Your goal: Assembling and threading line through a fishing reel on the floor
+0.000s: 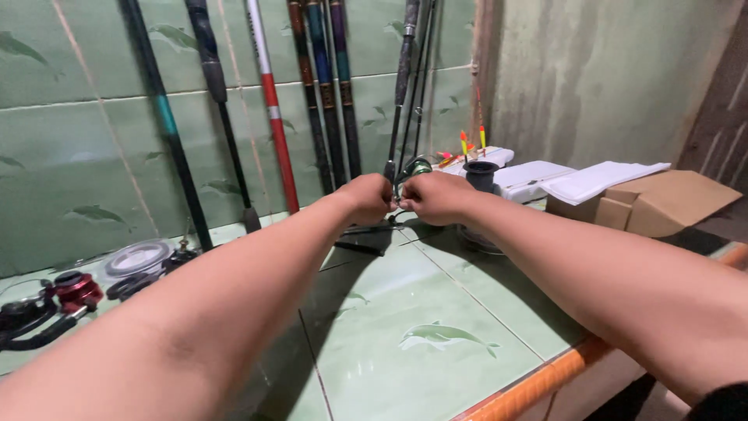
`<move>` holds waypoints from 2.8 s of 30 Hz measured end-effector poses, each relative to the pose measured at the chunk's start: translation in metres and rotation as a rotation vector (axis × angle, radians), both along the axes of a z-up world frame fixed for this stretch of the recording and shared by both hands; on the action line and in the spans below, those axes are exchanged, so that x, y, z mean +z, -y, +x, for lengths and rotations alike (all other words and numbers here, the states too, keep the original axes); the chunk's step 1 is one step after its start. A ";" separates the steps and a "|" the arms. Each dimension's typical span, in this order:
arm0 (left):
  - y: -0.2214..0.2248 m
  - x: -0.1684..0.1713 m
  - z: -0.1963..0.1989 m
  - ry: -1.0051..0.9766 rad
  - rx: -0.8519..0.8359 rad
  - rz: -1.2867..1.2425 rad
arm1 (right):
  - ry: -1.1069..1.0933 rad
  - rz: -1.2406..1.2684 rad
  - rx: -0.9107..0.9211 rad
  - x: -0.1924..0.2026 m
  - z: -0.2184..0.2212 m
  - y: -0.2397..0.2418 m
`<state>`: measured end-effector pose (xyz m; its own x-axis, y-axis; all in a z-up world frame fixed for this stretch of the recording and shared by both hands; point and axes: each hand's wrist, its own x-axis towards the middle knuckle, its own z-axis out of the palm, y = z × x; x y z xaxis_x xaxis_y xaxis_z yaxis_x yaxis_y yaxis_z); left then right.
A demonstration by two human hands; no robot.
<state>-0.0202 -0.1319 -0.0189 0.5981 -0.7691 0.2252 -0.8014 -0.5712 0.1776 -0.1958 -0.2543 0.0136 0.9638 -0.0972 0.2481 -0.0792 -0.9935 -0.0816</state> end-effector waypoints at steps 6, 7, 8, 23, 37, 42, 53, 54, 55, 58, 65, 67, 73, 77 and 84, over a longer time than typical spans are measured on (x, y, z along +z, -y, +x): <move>0.009 0.010 -0.057 0.012 0.037 0.038 | -0.051 -0.059 -0.092 -0.011 -0.005 0.019; 0.012 0.009 -0.054 0.013 0.035 0.039 | -0.050 -0.057 -0.094 -0.011 -0.005 0.021; 0.013 0.008 -0.050 0.005 0.030 0.022 | -0.062 -0.089 -0.109 -0.012 -0.003 0.021; -0.083 0.029 0.041 0.020 0.160 0.005 | 0.073 0.074 0.024 0.005 0.001 -0.013; -0.144 0.002 0.090 -0.269 0.237 0.153 | -0.032 0.011 0.277 -0.006 0.050 -0.095; -0.155 0.018 0.047 -0.315 0.229 0.183 | -0.045 0.018 0.293 -0.006 0.064 -0.099; -0.160 0.010 0.055 -0.284 0.308 0.157 | -0.042 0.013 0.366 -0.005 0.072 -0.120; -0.159 0.004 0.065 -0.267 0.296 0.137 | -0.013 0.089 0.380 -0.008 0.074 -0.120; -0.158 0.002 0.069 -0.267 0.298 0.137 | -0.013 0.090 0.381 -0.013 0.082 -0.120; -0.158 0.004 0.066 -0.263 0.309 0.112 | 0.029 0.169 0.431 -0.026 0.103 -0.120; -0.173 0.008 0.052 -0.207 0.312 0.163 | -0.048 0.216 0.423 -0.023 0.086 -0.137; -0.174 0.005 0.055 -0.182 0.287 0.164 | -0.050 0.216 0.430 -0.023 0.085 -0.140; -0.169 0.018 0.024 -0.102 0.310 0.247 | -0.043 0.054 0.335 -0.023 0.084 -0.147; -0.164 0.012 0.032 -0.134 0.288 0.198 | -0.018 0.058 0.325 -0.019 0.073 -0.142; -0.129 0.022 0.017 -0.217 0.245 0.036 | 0.034 0.077 0.313 -0.002 0.050 -0.104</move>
<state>-0.0036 -0.0026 0.0028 0.7976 -0.6014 0.0473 -0.5848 -0.7516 0.3050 -0.1458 -0.1500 0.0114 0.9411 0.1830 0.2842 0.2333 -0.9600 -0.1546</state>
